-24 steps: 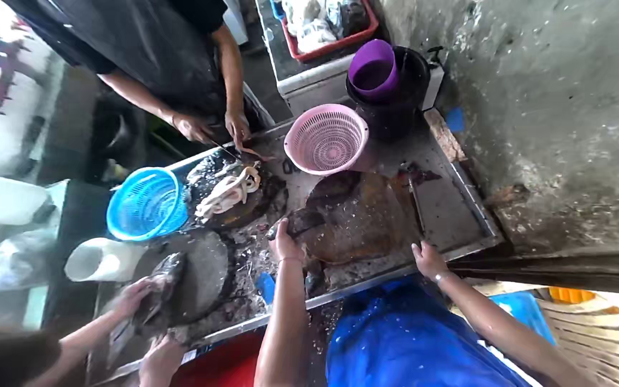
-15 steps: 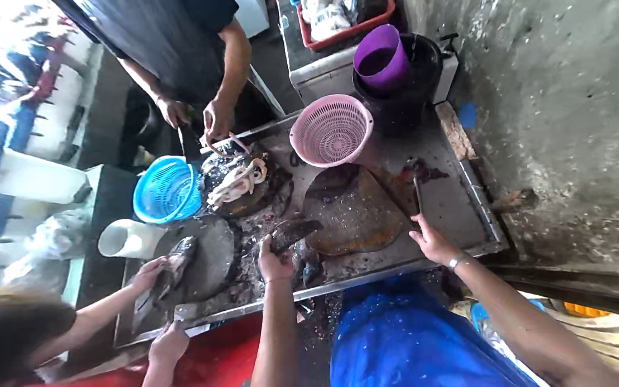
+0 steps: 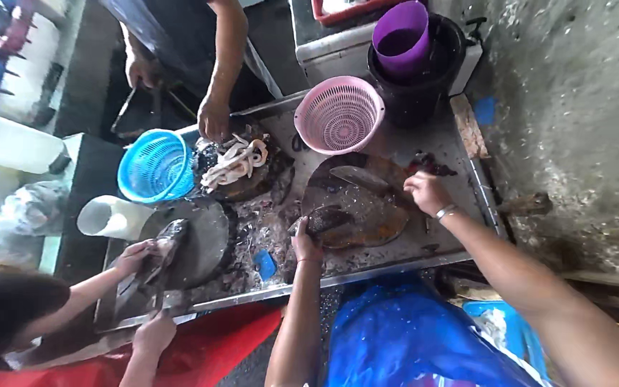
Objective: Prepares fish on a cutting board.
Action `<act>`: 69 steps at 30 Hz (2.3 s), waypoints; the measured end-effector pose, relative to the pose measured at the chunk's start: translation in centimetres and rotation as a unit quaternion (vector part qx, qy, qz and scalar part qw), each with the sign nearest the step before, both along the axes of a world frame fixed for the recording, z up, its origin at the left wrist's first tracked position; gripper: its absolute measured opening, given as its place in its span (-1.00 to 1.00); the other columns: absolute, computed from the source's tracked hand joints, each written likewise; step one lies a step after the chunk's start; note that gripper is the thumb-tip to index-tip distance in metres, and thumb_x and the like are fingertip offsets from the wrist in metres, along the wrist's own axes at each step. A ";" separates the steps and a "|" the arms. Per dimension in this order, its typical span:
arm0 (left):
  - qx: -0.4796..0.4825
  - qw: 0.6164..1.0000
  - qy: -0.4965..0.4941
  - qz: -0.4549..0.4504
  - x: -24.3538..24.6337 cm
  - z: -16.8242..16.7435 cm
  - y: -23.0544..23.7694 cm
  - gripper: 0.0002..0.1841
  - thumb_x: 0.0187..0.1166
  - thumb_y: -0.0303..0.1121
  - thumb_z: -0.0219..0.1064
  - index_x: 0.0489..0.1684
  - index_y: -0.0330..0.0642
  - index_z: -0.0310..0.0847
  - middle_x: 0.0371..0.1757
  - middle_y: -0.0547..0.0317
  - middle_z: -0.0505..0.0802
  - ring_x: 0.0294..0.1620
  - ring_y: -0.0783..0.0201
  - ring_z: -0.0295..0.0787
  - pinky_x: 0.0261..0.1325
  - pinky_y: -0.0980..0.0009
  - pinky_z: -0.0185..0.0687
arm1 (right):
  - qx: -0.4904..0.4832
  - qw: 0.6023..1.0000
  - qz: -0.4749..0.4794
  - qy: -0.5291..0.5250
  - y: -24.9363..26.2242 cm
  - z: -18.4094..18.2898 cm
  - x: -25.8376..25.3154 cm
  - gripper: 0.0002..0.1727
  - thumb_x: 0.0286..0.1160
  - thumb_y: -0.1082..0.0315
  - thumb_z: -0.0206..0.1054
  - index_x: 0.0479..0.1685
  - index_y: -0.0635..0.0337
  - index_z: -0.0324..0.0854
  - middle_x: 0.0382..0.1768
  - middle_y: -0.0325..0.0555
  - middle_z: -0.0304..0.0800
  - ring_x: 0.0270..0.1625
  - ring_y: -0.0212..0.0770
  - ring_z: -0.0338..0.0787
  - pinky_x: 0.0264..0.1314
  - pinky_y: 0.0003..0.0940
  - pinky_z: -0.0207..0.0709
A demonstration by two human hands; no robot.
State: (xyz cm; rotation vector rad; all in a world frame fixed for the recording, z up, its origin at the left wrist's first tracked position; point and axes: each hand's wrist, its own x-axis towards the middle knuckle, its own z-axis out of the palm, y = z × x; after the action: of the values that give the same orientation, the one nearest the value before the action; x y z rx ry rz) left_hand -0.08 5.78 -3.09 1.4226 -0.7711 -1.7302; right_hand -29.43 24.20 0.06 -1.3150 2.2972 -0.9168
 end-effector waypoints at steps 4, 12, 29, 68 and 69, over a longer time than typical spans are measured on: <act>0.007 0.999 0.033 -0.020 1.3 -0.1 -2.0 -0.60 0.67 -0.14 0.30 0.39 -0.07 0.48 0.03 0.05 0.82 -0.07 0.18 0.80 -0.11 0.16 0.77 | -0.037 0.999 -0.002 -0.033 2.7 9.8 -5.2 -0.77 0.62 0.35 0.32 0.09 0.24 0.75 -0.06 0.06 0.87 -0.06 -0.06 0.90 0.02 -0.01 0.85; 0.031 0.997 -0.009 -0.064 0.3 -1.9 -4.6 -0.60 0.66 -0.15 0.34 0.36 -0.11 0.53 -0.03 0.00 0.83 -0.18 0.18 0.78 -0.24 0.23 0.72 | 0.084 0.985 0.007 0.152 -1.7 -4.5 3.0 -0.56 0.45 0.30 0.55 0.34 0.11 0.76 0.20 0.17 0.81 0.31 0.27 0.73 0.43 0.22 0.59; 0.049 0.993 -0.061 -0.084 0.6 -4.5 -4.9 -0.32 0.63 -0.21 0.39 0.72 -0.10 0.19 0.32 -0.20 0.73 0.14 -0.04 0.79 0.04 0.00 0.79 | 0.266 0.941 -0.180 0.103 -2.7 1.8 -6.2 -0.30 0.43 0.42 0.47 0.66 0.25 0.43 0.68 0.59 0.23 0.61 0.71 0.33 0.46 0.75 0.24; -0.102 0.984 -0.092 0.117 5.9 1.7 -0.9 -0.71 0.72 -0.20 0.15 0.13 -0.22 0.54 -0.20 0.03 0.73 -0.38 0.23 0.67 -0.41 0.27 0.64 | 0.200 0.973 0.107 -0.045 7.7 -4.7 7.1 -0.38 0.86 -0.16 -0.09 0.90 -0.56 0.05 0.32 0.22 0.76 0.19 0.29 0.83 0.26 0.32 0.66; -0.106 0.982 -0.101 0.116 6.3 3.3 0.3 -0.69 0.74 -0.20 0.11 0.18 -0.24 0.53 -0.16 0.00 0.72 -0.36 0.22 0.66 -0.38 0.25 0.64 | 0.223 0.963 0.144 -0.033 10.0 -5.3 8.3 -0.40 0.88 -0.12 -0.13 0.90 -0.61 0.03 0.36 0.26 0.71 0.19 0.35 0.81 0.22 0.37 0.64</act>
State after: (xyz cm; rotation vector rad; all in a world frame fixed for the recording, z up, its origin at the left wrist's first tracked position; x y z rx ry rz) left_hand 6.26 6.07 0.20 1.4893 -0.8342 -1.3010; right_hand -21.16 34.16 -5.28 -1.3371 2.0272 -0.3152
